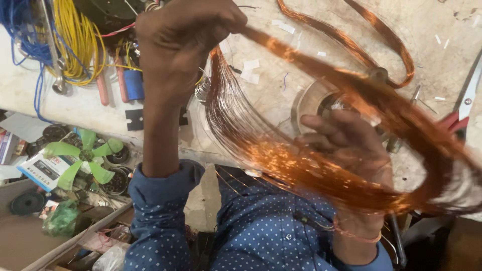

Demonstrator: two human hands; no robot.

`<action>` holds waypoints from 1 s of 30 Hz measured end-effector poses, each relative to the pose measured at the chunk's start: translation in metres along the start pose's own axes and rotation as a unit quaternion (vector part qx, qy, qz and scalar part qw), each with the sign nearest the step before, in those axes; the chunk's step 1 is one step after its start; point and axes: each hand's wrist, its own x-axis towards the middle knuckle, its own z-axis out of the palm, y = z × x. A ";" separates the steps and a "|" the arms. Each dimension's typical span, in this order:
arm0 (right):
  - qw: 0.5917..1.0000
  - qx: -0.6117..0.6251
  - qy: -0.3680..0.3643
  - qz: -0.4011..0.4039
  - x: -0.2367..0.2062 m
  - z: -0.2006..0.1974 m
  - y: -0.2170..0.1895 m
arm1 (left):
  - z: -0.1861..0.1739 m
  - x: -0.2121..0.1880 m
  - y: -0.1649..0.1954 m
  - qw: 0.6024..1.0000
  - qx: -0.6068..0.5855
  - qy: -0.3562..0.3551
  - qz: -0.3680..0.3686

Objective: The person wraps white tape around a motor stator, then cuts a strip of white insulating material with scissors. They insert a copper wire bundle into the stator slots and secure it with the cut insulating pieces.

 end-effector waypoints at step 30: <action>0.975 -0.053 -0.178 0.120 -0.002 -0.030 -0.026 | -0.002 -0.009 0.032 0.924 0.303 -0.219 0.087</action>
